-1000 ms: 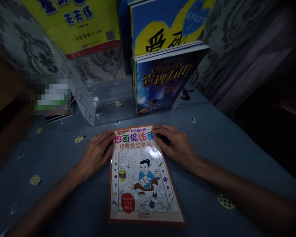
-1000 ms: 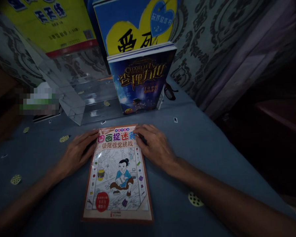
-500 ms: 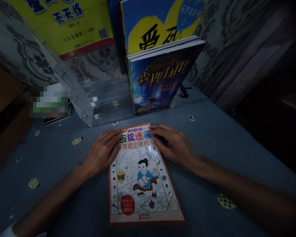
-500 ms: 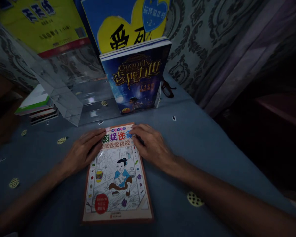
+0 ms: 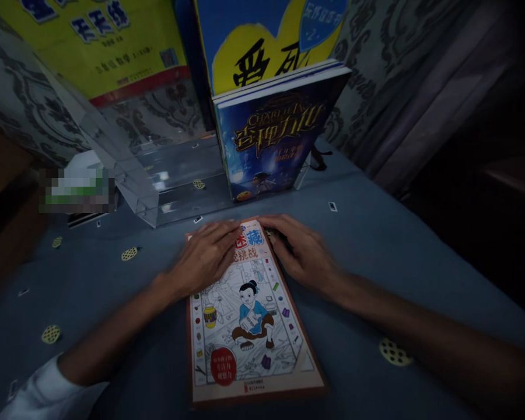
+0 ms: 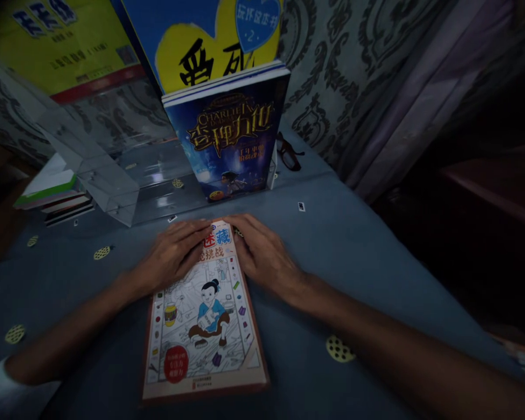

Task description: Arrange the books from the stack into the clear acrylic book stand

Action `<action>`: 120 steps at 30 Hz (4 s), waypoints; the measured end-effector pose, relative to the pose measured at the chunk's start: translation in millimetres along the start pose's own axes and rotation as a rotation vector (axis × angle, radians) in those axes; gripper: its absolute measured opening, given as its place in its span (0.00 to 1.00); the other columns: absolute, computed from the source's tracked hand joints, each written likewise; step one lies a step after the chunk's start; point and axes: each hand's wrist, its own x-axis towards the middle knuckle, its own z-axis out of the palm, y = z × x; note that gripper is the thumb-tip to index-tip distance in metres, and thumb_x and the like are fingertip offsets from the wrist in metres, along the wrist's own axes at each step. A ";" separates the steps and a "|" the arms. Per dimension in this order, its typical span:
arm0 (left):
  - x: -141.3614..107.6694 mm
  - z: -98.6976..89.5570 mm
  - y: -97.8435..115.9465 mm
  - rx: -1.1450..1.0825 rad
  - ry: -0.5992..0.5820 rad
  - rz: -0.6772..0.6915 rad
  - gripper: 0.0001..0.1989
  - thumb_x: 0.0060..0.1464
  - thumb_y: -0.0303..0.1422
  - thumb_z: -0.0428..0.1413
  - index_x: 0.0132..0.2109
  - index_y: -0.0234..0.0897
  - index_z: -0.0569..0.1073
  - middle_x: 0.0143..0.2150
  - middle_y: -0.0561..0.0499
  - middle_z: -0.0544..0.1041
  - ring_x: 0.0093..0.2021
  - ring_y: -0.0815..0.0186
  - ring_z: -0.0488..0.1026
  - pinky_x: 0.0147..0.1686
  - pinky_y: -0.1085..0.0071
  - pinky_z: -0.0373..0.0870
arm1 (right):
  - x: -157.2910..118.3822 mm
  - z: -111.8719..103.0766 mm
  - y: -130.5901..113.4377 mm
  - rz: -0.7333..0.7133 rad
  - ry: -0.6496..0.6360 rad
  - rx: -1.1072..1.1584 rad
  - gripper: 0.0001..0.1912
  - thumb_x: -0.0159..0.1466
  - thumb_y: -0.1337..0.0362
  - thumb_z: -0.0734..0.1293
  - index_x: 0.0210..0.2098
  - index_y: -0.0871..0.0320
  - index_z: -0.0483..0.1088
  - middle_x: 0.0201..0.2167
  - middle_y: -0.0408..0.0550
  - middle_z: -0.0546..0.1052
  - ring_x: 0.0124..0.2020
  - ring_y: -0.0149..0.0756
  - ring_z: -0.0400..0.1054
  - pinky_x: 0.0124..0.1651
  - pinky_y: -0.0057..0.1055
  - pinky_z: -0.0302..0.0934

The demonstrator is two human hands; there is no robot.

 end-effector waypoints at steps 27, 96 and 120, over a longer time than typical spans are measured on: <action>28.2 17.7 -5.5 0.034 -0.009 0.119 0.18 0.69 0.29 0.46 0.61 0.31 0.70 0.63 0.37 0.73 0.65 0.56 0.70 0.63 0.51 0.67 | -2.2 3.3 26.0 0.021 -0.167 -0.119 0.26 0.70 0.69 0.55 0.66 0.54 0.63 0.62 0.55 0.73 0.64 0.47 0.66 0.64 0.57 0.62; 25.6 27.5 3.3 -0.064 -0.032 0.030 0.27 0.63 0.22 0.45 0.68 0.33 0.62 0.70 0.38 0.64 0.72 0.58 0.58 0.68 0.50 0.60 | -29.5 1.8 -11.5 0.003 -0.291 -0.414 0.26 0.73 0.59 0.56 0.67 0.63 0.61 0.67 0.64 0.66 0.69 0.53 0.58 0.67 0.60 0.57; 25.4 27.2 4.7 -0.024 -0.011 0.084 0.27 0.60 0.19 0.46 0.65 0.34 0.66 0.67 0.40 0.69 0.70 0.58 0.61 0.67 0.48 0.63 | -91.2 -36.7 -45.6 -0.074 -0.585 -0.169 0.66 0.58 0.44 0.75 0.75 0.59 0.26 0.76 0.64 0.35 0.75 0.55 0.30 0.72 0.57 0.48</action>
